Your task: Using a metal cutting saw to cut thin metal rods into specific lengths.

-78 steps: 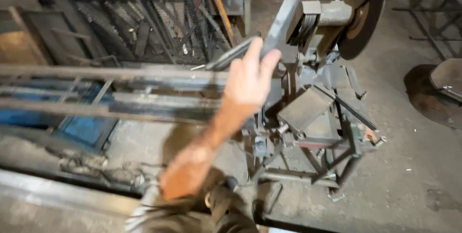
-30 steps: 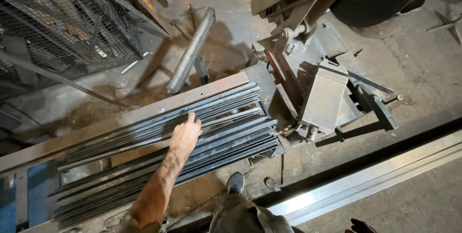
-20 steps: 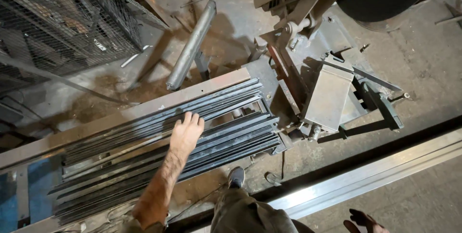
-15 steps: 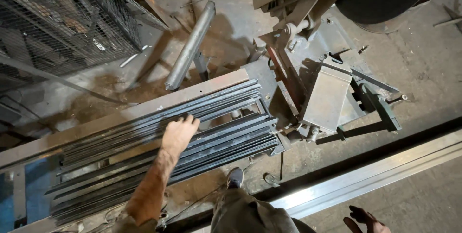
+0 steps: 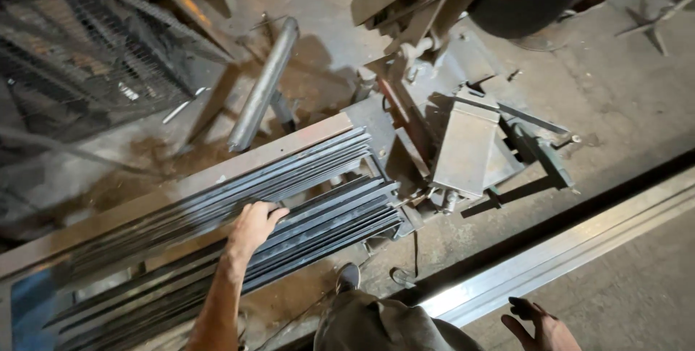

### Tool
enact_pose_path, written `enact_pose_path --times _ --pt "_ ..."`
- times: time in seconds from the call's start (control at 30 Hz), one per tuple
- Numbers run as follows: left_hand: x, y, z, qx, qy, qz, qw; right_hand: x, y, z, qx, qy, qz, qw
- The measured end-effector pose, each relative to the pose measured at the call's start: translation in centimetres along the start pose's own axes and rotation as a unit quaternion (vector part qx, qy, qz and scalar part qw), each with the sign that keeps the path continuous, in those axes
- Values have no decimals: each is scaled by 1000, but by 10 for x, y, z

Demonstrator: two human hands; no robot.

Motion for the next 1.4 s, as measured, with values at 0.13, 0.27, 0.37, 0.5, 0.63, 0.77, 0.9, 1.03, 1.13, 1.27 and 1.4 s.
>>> enact_pose_path --times 0.13,0.27,0.37,0.5,0.63,0.77,0.9,1.03,1.13,1.27,1.4 --pt "-12 -4 -4 -10 -39 118 992 -4 -1 7 21 27 -8 999" --pt "-54 -31 -17 -22 -67 119 990 -8 3 -2 42 30 -10 999" --pt "-85 -64 -25 51 -182 133 973 -6 5 -4 34 54 -6 998" --pt "-110 -150 -36 139 -132 187 963 -46 78 -24 14 47 2 999" --pt "-124 -261 -48 228 -37 169 958 -72 117 -48 -76 -64 -5 995" --pt "-72 -347 -68 318 85 189 925 -111 139 -88 -222 -289 11 931" --pt "3 -423 -90 518 -38 175 837 -165 149 -114 -307 -434 -61 845" --pt "35 -492 -102 540 31 115 833 -186 117 -106 -143 -469 -178 853" --pt "21 -499 -86 579 -6 77 812 -199 97 -79 -105 -437 -188 873" --pt "28 -468 -6 617 -91 108 774 -198 117 -23 -111 -421 -154 887" --pt "-12 -440 94 550 -35 159 819 -196 166 4 -174 -444 -37 878"
Point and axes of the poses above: each hand's wrist, its own z-axis towards the middle knuckle, its own x-axis out of the palm, y = z × x, the point moved 2 cm from there along z, towards the middle knuckle, and after that the axes turned 8 degrees about z, right-handed, at the moved point
